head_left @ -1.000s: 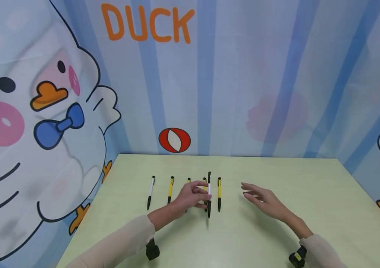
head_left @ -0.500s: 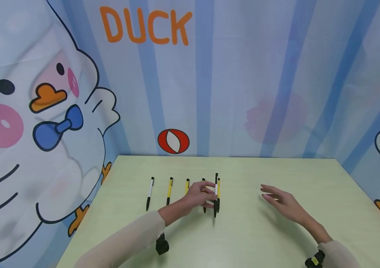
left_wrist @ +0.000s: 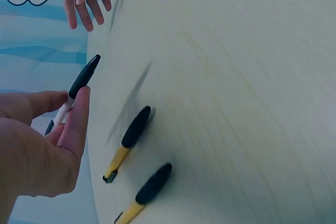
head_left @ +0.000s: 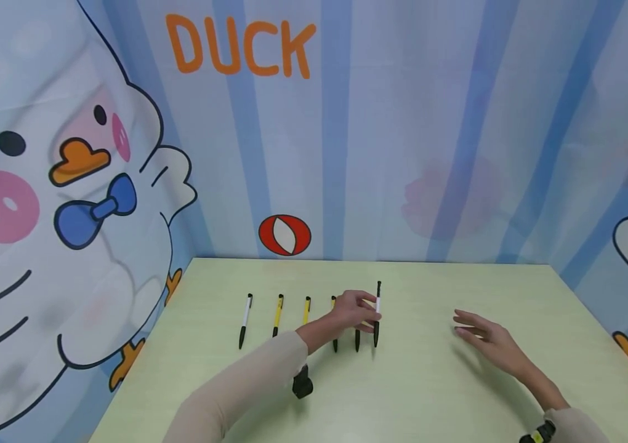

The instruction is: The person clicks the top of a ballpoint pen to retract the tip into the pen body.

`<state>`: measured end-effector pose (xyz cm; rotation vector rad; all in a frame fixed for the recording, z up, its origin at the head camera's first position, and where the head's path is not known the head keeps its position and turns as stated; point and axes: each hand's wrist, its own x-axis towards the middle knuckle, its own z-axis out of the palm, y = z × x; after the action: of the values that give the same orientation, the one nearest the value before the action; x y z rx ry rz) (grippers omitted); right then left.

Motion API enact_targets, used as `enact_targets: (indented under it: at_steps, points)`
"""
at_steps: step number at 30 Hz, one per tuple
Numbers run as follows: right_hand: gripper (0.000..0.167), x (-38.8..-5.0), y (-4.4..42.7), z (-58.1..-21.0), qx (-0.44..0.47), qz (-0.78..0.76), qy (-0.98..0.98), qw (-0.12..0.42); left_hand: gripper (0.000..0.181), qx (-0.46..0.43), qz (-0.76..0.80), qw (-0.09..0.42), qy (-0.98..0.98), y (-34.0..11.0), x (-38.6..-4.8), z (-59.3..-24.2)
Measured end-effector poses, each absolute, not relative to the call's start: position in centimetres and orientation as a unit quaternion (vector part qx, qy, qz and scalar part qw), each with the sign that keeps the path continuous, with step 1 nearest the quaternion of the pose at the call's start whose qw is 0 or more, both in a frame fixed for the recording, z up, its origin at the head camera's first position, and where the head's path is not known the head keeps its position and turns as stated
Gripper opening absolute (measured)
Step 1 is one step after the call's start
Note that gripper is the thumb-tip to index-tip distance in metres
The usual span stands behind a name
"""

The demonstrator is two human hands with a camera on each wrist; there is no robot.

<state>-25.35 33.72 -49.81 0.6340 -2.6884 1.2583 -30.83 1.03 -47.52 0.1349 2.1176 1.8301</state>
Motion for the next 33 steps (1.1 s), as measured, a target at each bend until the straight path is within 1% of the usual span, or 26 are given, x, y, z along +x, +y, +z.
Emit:
enact_targets:
  at_steps: [3,9,18,28,33]
  points:
    - [0.045,-25.2,34.0,-49.9,0.213,0.422,-0.879,0.058,0.040,0.043,0.639,0.169,0.749,2.4,-31.3,-47.9]
    - [0.044,-25.0,34.0,-49.9,0.230,0.445,-0.863,0.067,0.052,0.039,0.627,0.160,0.761,4.6,-31.8,-48.6]
    - [0.046,-24.8,33.6,-50.1,0.229,0.449,-0.861,0.060,0.048,0.005,0.559,0.135,0.818,6.8,-31.6,-49.3]
    - [0.047,-24.8,33.3,-50.2,0.222,0.443,-0.867,0.048,0.053,0.033,0.472,0.090,0.876,7.6,-31.7,-49.4]
    - [0.050,-24.8,33.1,-50.3,0.218,0.455,-0.863,0.034,0.054,0.030,0.460,0.088,0.883,7.4,-31.8,-49.3]
